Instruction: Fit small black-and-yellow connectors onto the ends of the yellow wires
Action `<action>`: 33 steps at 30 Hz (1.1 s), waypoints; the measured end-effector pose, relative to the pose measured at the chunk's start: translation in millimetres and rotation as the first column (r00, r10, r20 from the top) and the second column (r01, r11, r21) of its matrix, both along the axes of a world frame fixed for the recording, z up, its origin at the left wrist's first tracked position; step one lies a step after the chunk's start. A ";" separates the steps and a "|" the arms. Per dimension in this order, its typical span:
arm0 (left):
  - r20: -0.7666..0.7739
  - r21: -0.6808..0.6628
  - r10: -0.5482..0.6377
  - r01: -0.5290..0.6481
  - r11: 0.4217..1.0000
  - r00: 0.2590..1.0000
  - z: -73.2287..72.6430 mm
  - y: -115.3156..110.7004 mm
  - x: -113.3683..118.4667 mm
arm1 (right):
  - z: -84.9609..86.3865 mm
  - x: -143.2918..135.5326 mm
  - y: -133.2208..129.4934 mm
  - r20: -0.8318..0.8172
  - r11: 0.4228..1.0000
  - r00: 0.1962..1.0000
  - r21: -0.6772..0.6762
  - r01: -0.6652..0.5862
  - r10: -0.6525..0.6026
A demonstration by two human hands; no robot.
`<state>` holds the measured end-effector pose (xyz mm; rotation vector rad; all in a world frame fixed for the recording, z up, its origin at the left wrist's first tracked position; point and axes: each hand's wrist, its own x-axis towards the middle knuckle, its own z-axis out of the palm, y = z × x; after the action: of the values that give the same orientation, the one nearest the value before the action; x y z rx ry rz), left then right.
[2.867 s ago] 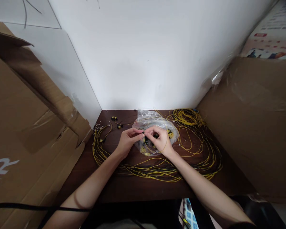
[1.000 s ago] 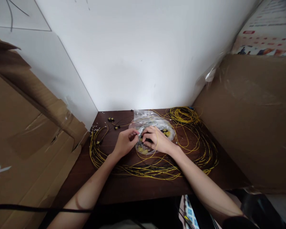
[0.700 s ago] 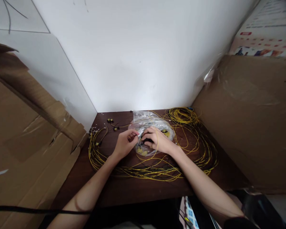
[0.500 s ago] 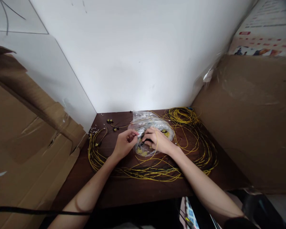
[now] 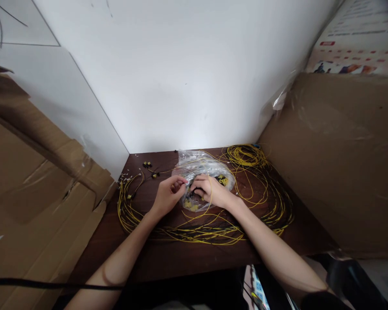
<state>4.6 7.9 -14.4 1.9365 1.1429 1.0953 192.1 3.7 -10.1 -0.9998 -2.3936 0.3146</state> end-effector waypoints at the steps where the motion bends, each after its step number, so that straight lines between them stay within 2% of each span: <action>1: 0.000 -0.003 0.000 0.000 1.000 1.000 -0.3 0.0 -0.1 | -0.4 0.1 0.3 -0.012 1.000 1.000 -0.006 -0.001 0.001; 6: 0.001 -0.024 -0.003 0.003 1.000 1.000 -2.8 0.3 -0.3 | -1.7 1.4 3.2 -0.065 0.999 0.998 -0.030 0.020 -0.022; 11: 0.016 -0.035 -0.018 0.018 0.999 1.000 -3.8 0.5 1.1 | 5.5 5.3 3.0 -0.060 0.998 0.997 -0.033 0.050 -0.052; 15: 0.016 -0.028 -0.020 0.021 0.999 1.000 -3.2 0.4 2.0 | 9.2 10.9 4.5 -0.027 0.993 0.993 0.003 0.116 -0.115; 23: 0.006 -0.009 -0.024 0.024 1.000 1.000 -3.7 0.6 1.1 | 5.2 11.3 6.6 0.058 0.991 0.991 0.071 0.116 -0.120; 28: 0.005 -0.006 -0.025 0.025 1.000 1.000 -2.7 -0.4 1.7 | 6.5 8.6 3.1 0.148 0.975 0.967 0.114 0.190 -0.206; 33: -0.016 -0.016 -0.032 0.032 0.999 0.999 -1.7 -1.4 2.3 | 6.3 12.9 5.0 0.129 0.979 0.971 0.057 0.193 -0.199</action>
<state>7.0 6.4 -16.1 1.9482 1.1217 1.0528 205.0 8.7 -3.8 -1.2618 -2.3823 0.1253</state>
